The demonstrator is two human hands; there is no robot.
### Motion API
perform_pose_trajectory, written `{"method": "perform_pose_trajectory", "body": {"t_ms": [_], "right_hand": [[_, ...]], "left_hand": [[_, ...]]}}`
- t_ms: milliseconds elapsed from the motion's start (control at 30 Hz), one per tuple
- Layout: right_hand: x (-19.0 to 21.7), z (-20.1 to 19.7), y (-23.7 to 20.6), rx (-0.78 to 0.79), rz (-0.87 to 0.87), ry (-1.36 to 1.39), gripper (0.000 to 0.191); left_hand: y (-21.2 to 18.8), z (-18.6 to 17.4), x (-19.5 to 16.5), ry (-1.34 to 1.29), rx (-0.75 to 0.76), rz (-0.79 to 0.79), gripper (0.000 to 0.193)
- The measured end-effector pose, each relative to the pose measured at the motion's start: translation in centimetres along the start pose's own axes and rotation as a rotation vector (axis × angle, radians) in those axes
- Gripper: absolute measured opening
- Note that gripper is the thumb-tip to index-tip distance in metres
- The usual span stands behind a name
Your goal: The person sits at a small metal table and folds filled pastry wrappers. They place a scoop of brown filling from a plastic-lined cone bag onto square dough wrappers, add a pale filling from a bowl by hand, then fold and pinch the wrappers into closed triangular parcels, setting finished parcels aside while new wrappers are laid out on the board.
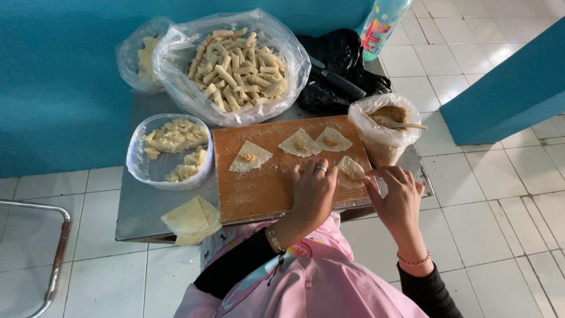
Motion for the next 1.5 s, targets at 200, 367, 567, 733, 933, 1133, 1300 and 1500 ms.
{"method": "perform_pose_trajectory", "body": {"t_ms": [200,367,567,733,933,1133,1300,1500], "right_hand": [[-0.7,0.3,0.2,0.063,0.100,0.071,0.015],[-1.0,0.3,0.4,0.012,0.127,0.166,0.026],[-0.5,0.1,0.4,-0.031,0.107,0.275,0.036],[-0.4,-0.1,0.3,-0.049,0.102,0.480,0.041],[-0.2,0.8,0.7,-0.021,0.104,0.558,0.046],[0.2,2.4,0.9,0.092,0.125,0.600,0.048],[0.3,2.0,1.2,0.082,0.035,0.510,0.044],[0.2,1.5,1.2,0.144,-0.047,0.472,0.047]], "left_hand": [[1.0,-0.6,-1.4,-0.091,0.033,0.039,0.031],[1.6,-1.3,-1.5,-0.258,-0.044,0.035,0.041],[2.7,-0.3,-2.4,-0.464,-0.013,0.066,0.045],[2.8,-0.1,-2.6,-0.541,-0.017,0.078,0.039],[3.0,-0.4,-2.6,-0.534,-0.012,0.108,0.040],[2.8,0.0,-1.7,-0.601,0.045,0.064,0.037],[2.4,0.2,-1.2,-0.579,-0.002,0.064,0.011],[2.2,1.6,-0.9,-0.513,0.146,0.023,0.005]]}}
Point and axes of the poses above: each hand's wrist, its own y-axis towards the middle knuckle, its own z-axis out of the palm, x = y × z, the point moved 10 cm from there along y, towards the middle knuckle, and after that the axes turned 3 degrees about z, right-handed, at the moved point
